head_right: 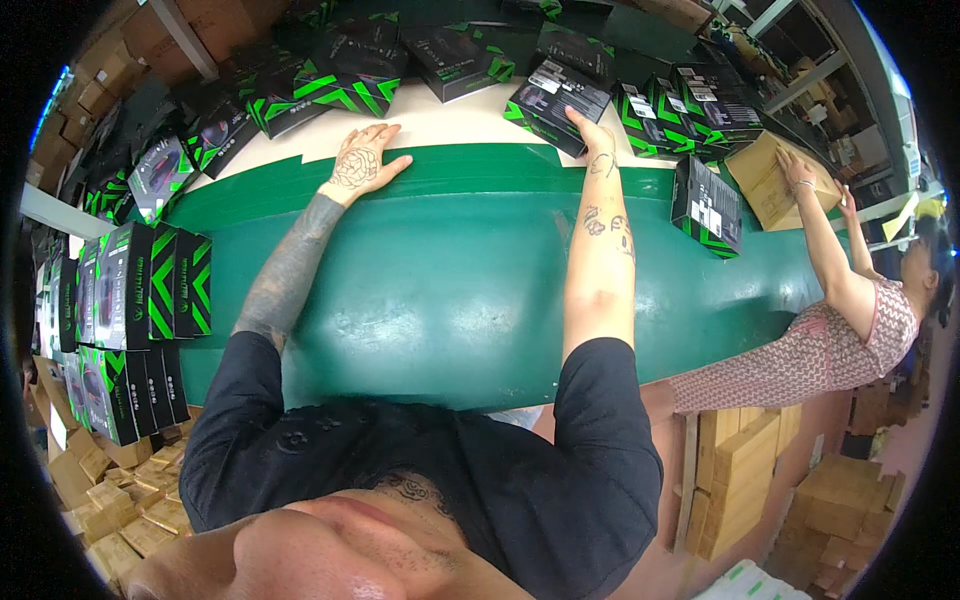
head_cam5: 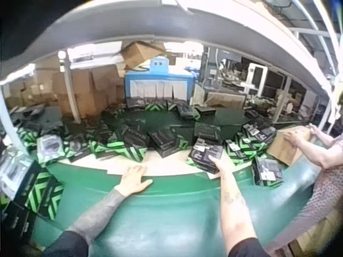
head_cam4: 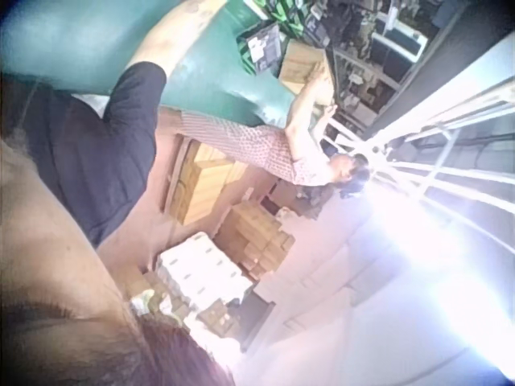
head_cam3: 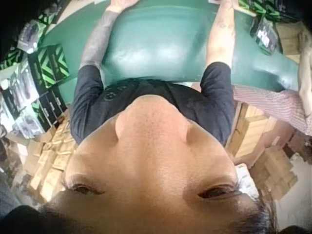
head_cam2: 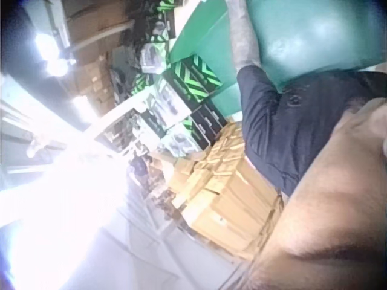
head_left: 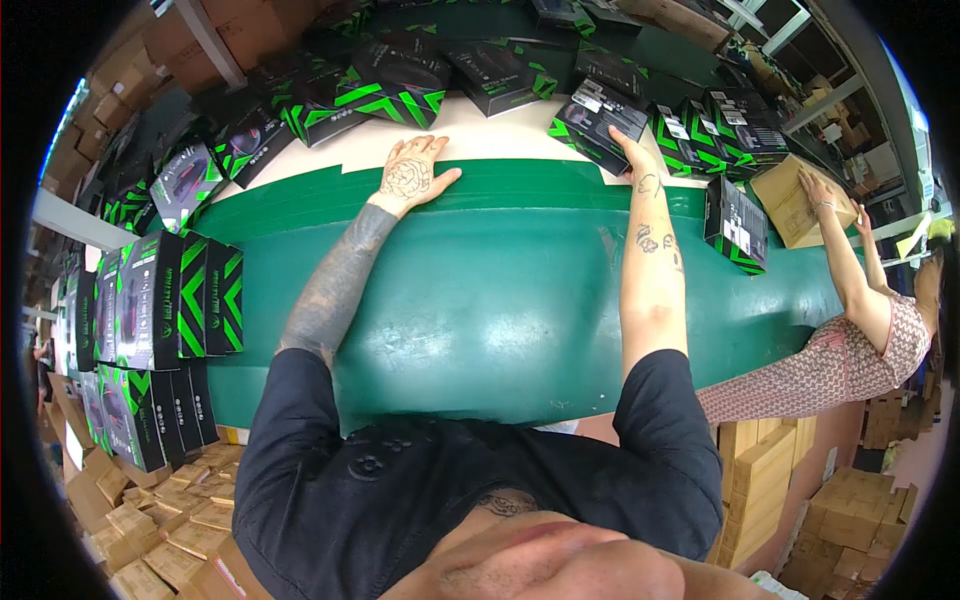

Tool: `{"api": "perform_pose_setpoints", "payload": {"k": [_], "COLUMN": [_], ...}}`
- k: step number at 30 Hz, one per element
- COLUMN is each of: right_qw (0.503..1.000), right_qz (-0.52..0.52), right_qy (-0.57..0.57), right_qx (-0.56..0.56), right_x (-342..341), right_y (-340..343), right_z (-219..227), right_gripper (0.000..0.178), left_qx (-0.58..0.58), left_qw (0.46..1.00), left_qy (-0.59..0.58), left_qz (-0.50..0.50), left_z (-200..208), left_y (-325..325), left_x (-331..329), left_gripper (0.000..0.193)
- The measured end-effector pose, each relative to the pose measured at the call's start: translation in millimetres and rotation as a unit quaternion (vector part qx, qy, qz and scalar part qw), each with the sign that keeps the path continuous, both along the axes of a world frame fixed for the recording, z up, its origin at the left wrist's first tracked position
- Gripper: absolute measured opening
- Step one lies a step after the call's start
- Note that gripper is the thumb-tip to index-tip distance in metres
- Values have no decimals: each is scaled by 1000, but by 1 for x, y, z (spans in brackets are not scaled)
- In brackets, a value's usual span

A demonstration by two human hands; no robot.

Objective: The person inspects and organizes gaming mouse boxes on a conveyor belt by hand.

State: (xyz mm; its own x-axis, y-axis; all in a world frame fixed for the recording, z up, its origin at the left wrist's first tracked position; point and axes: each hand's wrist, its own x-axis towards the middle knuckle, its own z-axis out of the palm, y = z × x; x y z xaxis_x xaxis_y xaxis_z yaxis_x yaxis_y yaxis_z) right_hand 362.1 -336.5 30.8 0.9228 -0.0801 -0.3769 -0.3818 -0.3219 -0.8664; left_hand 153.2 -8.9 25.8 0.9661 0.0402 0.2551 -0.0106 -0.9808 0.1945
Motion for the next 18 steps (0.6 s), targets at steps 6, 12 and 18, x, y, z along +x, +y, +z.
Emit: {"api": "perform_pose_setpoints", "payload": {"k": [6,12,18], "right_qw": [995,917,866], "right_qz": [66,205,121], "right_qy": [-60,-254,-210], "right_qx": [46,227,438], "right_x": [4,-69,-129], "right_y": [10,28,-15], "right_z": [-12,-19,-24], "right_gripper": [53,63,47], "left_qx": [-290,-484,-339], "left_qw": [955,872,891], "left_qy": [50,67,-187], "left_qz": [-27,-25,-238], "left_z": [-2,-27,13], "left_y": [-28,-71,-79], "left_x": [35,81,23], "left_gripper": [78,91,59]}}
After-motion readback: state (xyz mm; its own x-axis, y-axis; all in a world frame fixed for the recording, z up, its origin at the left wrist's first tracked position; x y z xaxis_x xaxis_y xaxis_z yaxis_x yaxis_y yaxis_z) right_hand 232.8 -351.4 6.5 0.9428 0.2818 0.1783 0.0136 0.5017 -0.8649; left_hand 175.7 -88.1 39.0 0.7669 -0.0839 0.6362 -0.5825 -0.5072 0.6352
